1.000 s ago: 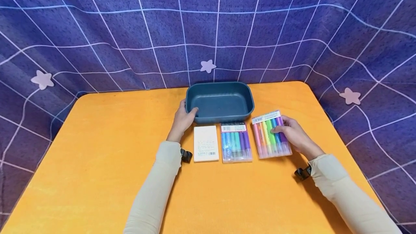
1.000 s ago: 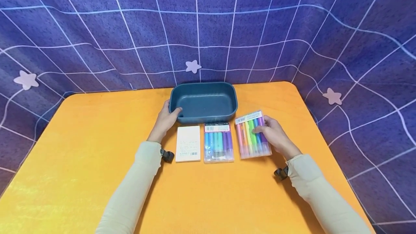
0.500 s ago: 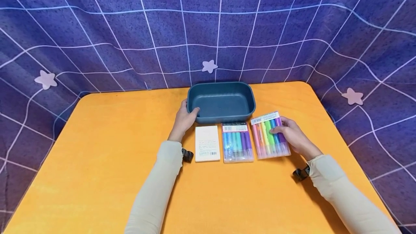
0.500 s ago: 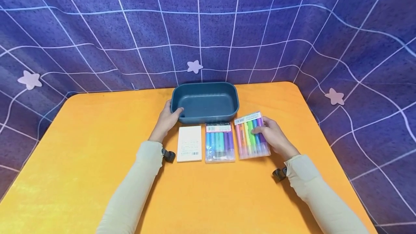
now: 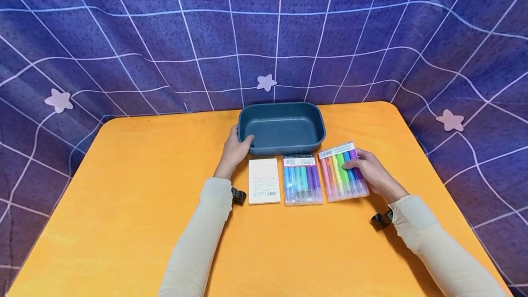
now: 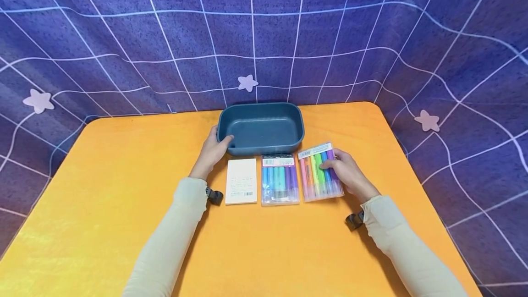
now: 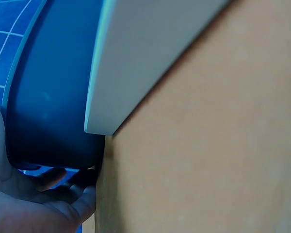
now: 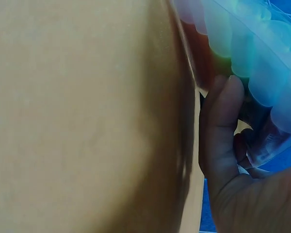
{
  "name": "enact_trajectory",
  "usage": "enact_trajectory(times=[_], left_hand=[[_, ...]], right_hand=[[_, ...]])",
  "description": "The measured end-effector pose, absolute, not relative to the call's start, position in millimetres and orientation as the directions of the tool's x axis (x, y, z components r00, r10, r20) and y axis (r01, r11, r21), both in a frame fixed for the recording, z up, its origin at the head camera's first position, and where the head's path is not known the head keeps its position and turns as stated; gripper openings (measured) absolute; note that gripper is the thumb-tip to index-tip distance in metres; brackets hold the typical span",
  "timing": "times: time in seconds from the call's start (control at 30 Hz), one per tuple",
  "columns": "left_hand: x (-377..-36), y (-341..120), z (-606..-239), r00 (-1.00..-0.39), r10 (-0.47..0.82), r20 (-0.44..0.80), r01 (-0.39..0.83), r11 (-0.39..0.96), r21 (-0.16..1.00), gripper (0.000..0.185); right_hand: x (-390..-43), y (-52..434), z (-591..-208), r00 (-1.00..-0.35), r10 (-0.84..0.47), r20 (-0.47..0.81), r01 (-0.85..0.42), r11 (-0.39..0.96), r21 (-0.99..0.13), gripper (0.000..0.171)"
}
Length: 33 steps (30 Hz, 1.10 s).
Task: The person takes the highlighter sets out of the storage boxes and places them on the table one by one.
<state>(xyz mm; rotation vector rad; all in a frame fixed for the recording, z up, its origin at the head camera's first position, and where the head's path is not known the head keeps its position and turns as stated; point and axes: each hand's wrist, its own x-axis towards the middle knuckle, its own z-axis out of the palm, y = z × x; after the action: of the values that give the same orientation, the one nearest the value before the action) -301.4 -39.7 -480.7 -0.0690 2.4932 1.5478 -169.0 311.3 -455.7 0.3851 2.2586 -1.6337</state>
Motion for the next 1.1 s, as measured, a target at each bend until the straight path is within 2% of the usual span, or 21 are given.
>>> enact_trajectory(times=[0.47, 0.77, 0.97, 1.1], left_hand=[[-302, -39, -480, -0.976, 0.062, -0.210, -0.161, 0.448, 0.880, 0.070], [-300, -39, -479, -0.976, 0.058, -0.211, -0.162, 0.456, 0.875, 0.070], [-300, -39, -480, -0.976, 0.054, -0.209, -0.163, 0.453, 0.877, 0.069], [-301, -40, -480, -0.976, 0.056, -0.209, -0.162, 0.450, 0.878, 0.069]], right_hand=[[-170, 315, -464, -0.890, 0.032, -0.455, 0.442, 0.312, -0.841, 0.064], [-166, 323, -458, -0.902, 0.006, -0.431, 0.379, 0.486, -0.787, 0.069], [-163, 329, -453, -0.903, -0.004, -0.430, 0.375, 0.483, -0.792, 0.052], [-162, 332, -451, -0.903, -0.008, -0.429, 0.373, 0.478, -0.795, 0.052]])
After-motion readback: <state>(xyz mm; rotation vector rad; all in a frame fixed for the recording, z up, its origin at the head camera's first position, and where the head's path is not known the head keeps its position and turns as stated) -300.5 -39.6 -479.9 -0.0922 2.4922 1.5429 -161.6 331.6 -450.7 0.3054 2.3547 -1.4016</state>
